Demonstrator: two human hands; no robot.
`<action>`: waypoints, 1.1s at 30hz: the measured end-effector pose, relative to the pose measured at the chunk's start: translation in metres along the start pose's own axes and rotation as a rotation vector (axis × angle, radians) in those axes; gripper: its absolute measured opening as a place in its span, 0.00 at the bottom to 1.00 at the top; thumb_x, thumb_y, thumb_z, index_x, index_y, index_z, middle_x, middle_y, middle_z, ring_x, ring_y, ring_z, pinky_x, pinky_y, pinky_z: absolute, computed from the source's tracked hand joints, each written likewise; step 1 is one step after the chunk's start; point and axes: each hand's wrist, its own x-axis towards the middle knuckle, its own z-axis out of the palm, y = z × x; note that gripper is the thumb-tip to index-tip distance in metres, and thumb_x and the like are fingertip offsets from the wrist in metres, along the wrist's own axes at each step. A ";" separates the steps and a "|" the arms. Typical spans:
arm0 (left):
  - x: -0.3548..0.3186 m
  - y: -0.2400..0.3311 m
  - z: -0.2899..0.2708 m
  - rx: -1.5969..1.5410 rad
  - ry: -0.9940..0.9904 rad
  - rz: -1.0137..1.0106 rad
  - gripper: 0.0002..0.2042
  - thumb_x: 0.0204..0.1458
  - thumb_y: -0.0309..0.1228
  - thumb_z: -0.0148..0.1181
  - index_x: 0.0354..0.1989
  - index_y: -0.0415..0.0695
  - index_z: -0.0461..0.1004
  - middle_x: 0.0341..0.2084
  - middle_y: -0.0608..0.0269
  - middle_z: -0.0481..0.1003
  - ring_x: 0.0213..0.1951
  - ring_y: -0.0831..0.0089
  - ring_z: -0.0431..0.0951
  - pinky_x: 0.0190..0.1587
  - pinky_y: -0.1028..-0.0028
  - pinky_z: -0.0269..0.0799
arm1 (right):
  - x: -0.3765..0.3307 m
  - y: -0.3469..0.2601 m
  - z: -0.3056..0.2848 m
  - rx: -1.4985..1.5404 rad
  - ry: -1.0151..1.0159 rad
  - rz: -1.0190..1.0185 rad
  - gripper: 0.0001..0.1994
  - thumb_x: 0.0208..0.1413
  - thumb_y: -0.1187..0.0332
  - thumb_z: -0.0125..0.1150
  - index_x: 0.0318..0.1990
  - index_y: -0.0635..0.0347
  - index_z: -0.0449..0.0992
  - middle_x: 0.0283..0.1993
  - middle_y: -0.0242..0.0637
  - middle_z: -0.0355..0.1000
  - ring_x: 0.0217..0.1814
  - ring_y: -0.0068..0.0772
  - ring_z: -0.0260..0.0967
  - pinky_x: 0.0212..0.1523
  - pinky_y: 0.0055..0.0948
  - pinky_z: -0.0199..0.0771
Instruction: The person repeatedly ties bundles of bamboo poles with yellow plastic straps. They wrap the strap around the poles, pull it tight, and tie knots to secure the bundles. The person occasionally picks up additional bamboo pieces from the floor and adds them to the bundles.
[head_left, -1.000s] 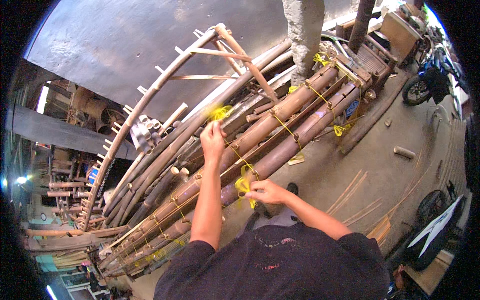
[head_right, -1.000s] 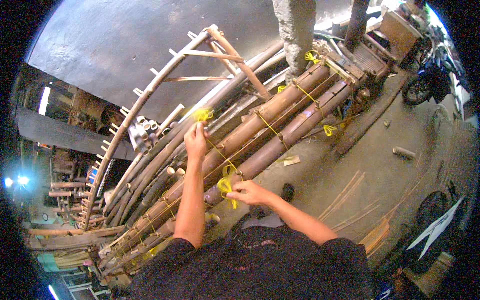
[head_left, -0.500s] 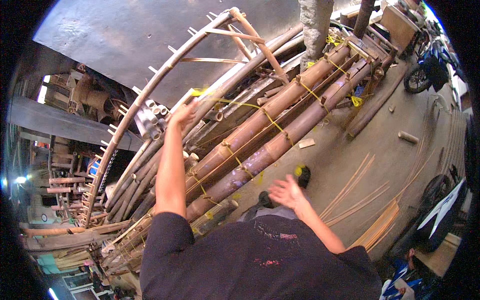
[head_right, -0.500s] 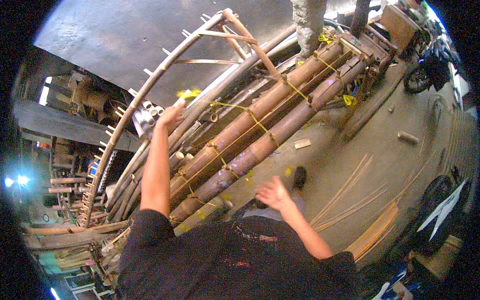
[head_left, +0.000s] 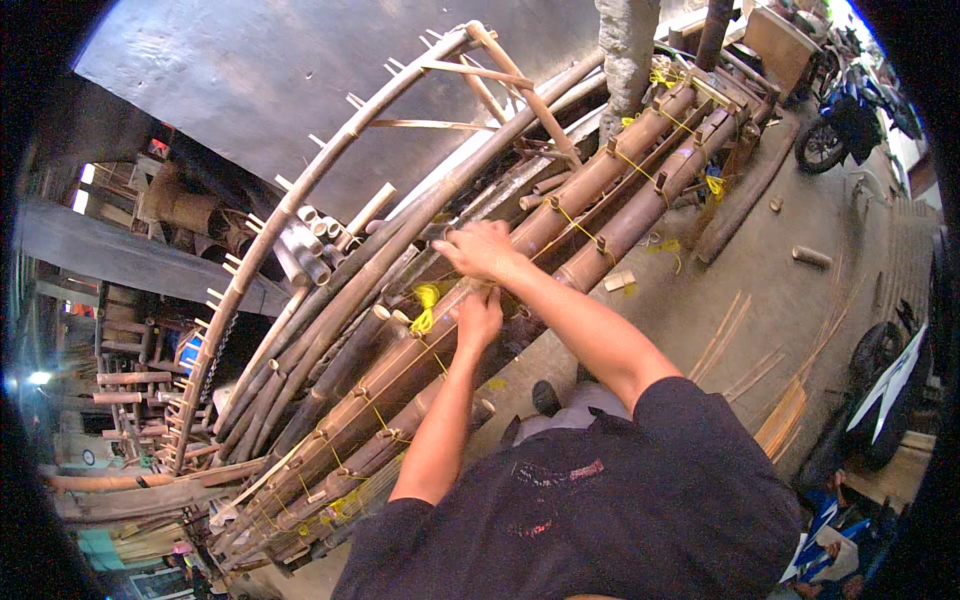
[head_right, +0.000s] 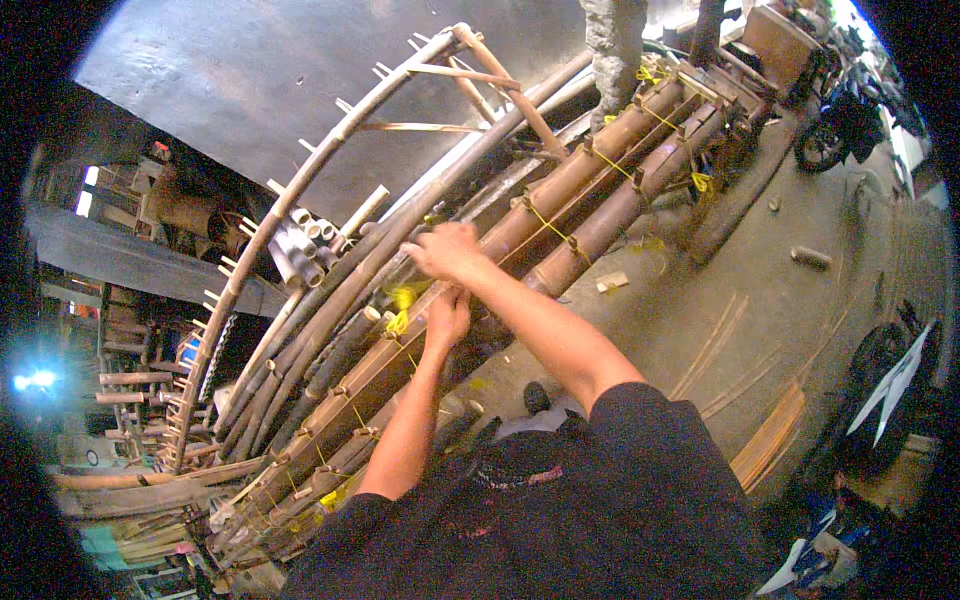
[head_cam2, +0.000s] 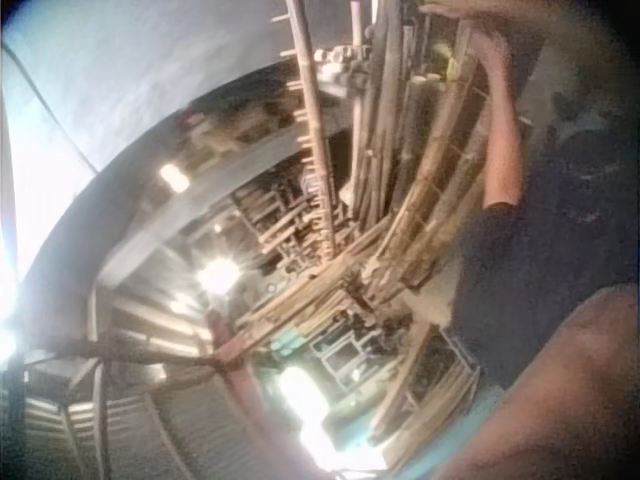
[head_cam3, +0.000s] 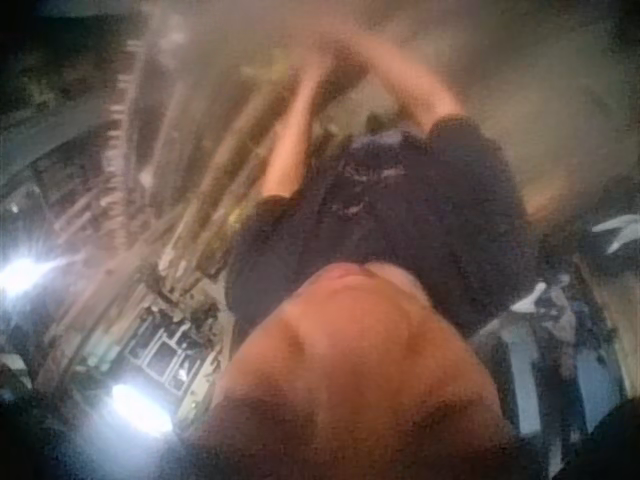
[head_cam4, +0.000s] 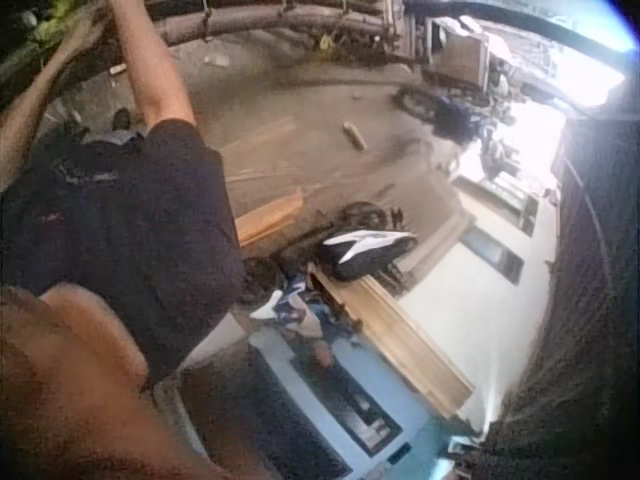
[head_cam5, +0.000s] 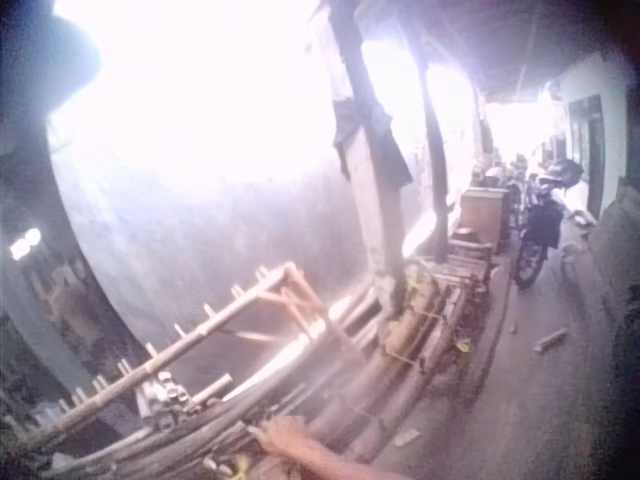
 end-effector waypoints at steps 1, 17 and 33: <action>0.001 0.009 -0.001 -0.035 0.004 -0.005 0.15 0.60 0.40 0.47 0.41 0.45 0.77 0.36 0.45 0.78 0.46 0.41 0.74 0.52 0.34 0.52 | 0.007 0.026 0.023 -0.213 -0.015 0.079 0.35 0.60 0.35 0.35 0.49 0.57 0.79 0.49 0.51 0.74 0.56 0.44 0.69 0.57 0.57 0.58; 0.075 0.061 -0.053 -0.462 0.255 -0.022 0.11 0.62 0.31 0.48 0.37 0.37 0.74 0.25 0.62 0.77 0.29 0.76 0.75 0.34 0.73 0.70 | -0.171 0.071 0.058 0.317 -0.344 -0.397 0.19 0.58 0.58 0.52 0.21 0.61 0.76 0.21 0.48 0.72 0.30 0.52 0.72 0.50 0.44 0.67; -0.093 -0.105 -0.131 0.203 -0.049 0.073 0.13 0.55 0.37 0.53 0.37 0.37 0.74 0.33 0.39 0.77 0.41 0.42 0.76 0.44 0.50 0.70 | -0.201 -0.082 0.177 1.957 -0.232 0.480 0.13 0.63 0.60 0.50 0.48 0.57 0.70 0.42 0.37 0.72 0.47 0.32 0.69 0.51 0.34 0.67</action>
